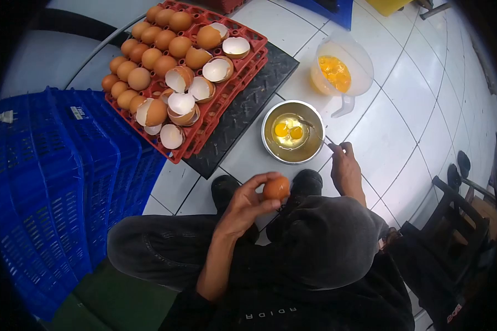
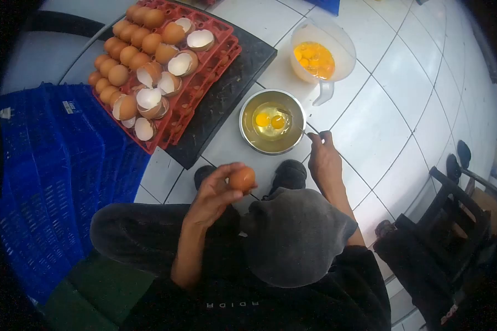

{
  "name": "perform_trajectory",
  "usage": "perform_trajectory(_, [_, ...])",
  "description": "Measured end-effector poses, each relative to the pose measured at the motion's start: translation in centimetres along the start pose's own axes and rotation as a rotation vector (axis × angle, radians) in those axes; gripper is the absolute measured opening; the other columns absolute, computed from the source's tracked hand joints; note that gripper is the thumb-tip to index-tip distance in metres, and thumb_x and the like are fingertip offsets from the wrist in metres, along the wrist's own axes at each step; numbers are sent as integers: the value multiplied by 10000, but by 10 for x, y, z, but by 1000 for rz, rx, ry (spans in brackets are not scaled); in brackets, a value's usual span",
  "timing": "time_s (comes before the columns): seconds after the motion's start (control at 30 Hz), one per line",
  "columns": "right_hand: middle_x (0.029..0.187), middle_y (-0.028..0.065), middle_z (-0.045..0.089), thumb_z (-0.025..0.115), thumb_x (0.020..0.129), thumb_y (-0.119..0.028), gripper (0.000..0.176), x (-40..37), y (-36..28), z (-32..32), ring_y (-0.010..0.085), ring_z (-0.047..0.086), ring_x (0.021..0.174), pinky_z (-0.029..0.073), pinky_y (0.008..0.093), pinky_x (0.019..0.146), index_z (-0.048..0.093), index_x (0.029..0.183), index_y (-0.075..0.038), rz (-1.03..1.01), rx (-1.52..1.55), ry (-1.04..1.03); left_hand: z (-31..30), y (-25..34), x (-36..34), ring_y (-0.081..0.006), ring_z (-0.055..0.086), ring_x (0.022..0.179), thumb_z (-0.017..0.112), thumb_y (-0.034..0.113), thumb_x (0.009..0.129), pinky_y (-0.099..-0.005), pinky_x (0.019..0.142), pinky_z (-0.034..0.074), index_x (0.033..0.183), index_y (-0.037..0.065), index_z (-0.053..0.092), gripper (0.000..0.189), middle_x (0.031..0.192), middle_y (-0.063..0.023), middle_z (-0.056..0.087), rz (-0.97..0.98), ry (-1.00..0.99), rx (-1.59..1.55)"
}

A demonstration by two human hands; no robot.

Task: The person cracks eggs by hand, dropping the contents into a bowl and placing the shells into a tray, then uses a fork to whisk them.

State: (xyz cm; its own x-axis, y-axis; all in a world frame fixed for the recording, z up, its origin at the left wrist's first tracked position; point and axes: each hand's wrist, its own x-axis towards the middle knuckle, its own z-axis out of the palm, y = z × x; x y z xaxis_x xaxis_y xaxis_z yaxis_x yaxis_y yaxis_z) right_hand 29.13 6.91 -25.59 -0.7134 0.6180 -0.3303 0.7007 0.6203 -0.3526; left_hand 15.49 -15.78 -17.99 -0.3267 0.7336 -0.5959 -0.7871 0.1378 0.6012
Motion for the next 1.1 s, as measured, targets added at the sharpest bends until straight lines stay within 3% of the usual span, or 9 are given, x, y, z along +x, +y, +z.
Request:
perform_trajectory(0.07, [1122,150,534,480,900,-29,291,-1,7,5,360,644,815,544,444,702,587,1159,-104,4,-10,16,-5,-2,-10,-218,553,1143,770,-47,703,-323,992,458,1285,39,516,640,1255,-101,530,3,-109,23])
perform_trajectory(0.17, [1133,150,537,479,909,-40,269,-1,16,14,364,645,815,543,447,699,589,1147,-99,7,18,27,-6,4,-20,-241,511,1200,816,-53,613,-345,1009,451,1276,73,533,732,1229,-72,525,30,-236,336])
perform_trajectory(0.27, [1135,150,540,479,912,-48,254,0,14,15,365,646,806,543,450,692,594,1134,-94,6,25,42,7,15,-20,-251,486,1224,837,-25,567,-361,1004,455,1267,114,551,768,1209,-65,518,-17,-184,758])
perform_trajectory(0.37, [1127,150,546,483,911,-59,246,3,11,14,361,646,800,542,453,687,597,1126,-91,-5,49,32,2,7,-15,-277,500,1222,769,-121,602,-413,1022,468,1256,92,544,724,1308,-84,476,-45,-122,723])
perform_trajectory(0.47, [1098,146,561,490,908,-69,241,3,5,9,353,648,788,540,455,680,597,1122,-92,-36,39,75,3,9,-10,-263,511,1206,747,-116,655,-381,979,501,1248,91,544,660,1292,-83,486,-41,43,941])
perform_trajectory(0.57, [1055,148,579,488,905,-68,238,2,-1,2,351,642,791,532,449,677,595,1117,-85,-34,37,83,-17,-4,-4,-233,540,1165,729,-108,702,-343,930,518,1258,68,526,618,1264,-96,498,-13,236,818])
perform_trajectory(0.77, [987,177,596,486,897,-60,236,-7,0,11,371,614,854,501,445,742,588,1110,-49,-46,202,90,-28,12,11,-225,597,1082,688,-106,751,-295,894,509,1300,39,475,607,1247,-127,486,34,423,312])
perform_trajectory(0.87, [997,196,608,485,898,-59,241,-9,0,15,379,607,887,485,446,781,583,1116,-31,4,334,67,-32,1,28,-241,604,1080,667,-99,773,-300,914,497,1313,41,465,593,1252,-133,479,193,361,316])
perform_trajectory(1.1, [1050,218,617,486,911,-57,258,-22,-12,12,380,607,946,476,429,832,586,1145,-21,108,521,54,-24,-10,73,-235,572,1124,635,-94,802,-308,983,457,1333,33,434,581,1254,-136,471,148,190,86])
